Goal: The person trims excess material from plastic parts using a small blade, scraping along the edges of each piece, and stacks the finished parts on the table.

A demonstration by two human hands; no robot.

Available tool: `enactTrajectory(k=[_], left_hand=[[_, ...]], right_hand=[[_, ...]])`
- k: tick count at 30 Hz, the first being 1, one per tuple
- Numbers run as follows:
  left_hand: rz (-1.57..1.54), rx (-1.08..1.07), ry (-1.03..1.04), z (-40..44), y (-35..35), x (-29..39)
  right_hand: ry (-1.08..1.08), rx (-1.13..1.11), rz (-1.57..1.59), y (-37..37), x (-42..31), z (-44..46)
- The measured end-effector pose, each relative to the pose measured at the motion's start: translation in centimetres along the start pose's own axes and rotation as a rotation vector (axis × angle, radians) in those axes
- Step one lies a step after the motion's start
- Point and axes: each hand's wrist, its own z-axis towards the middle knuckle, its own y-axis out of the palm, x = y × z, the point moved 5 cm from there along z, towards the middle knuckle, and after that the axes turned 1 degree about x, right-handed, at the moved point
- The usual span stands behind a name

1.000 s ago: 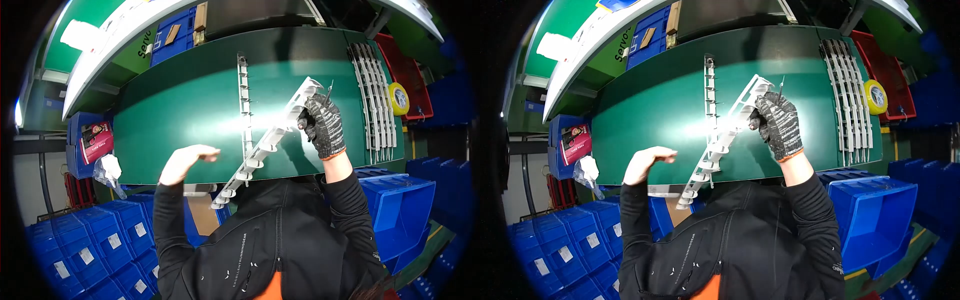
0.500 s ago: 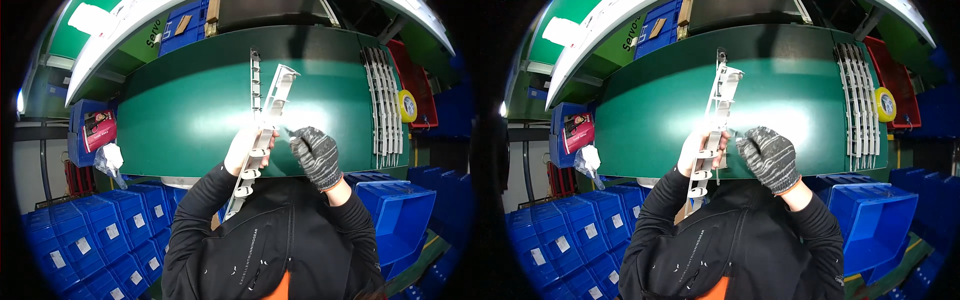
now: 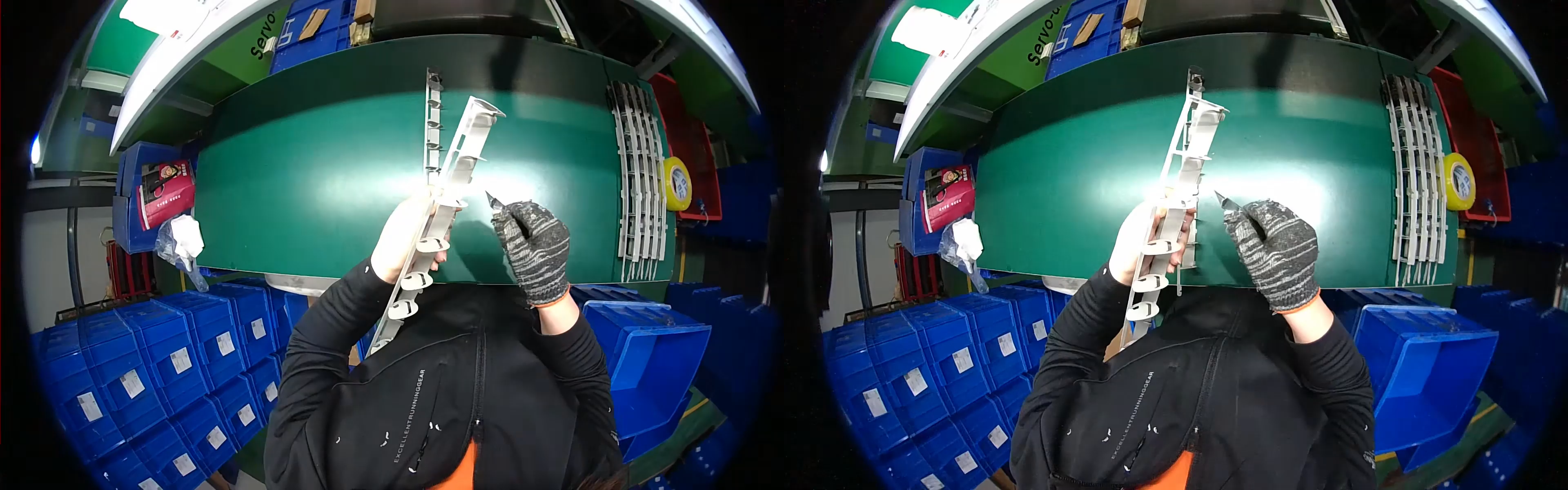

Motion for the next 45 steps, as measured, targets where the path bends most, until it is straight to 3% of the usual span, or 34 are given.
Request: enactTrajectory(k=[5,12,45], left_hand=[[-0.054,-0.092,-0.026,0.2,-0.3,-0.4],[-0.07,-0.055,-0.024,-0.1,-0.2,-0.3],[-0.009,-0.004,-0.087,-0.2,0.5,-1.0]], right_hand=[[-0.019,-0.047,0.037,0.6,0.2,-0.2],[-0.086,-0.178,-0.002,2.3,-1.6,-1.0],[-0.065,-0.097,-0.039,0.7,-0.6,-2.4]])
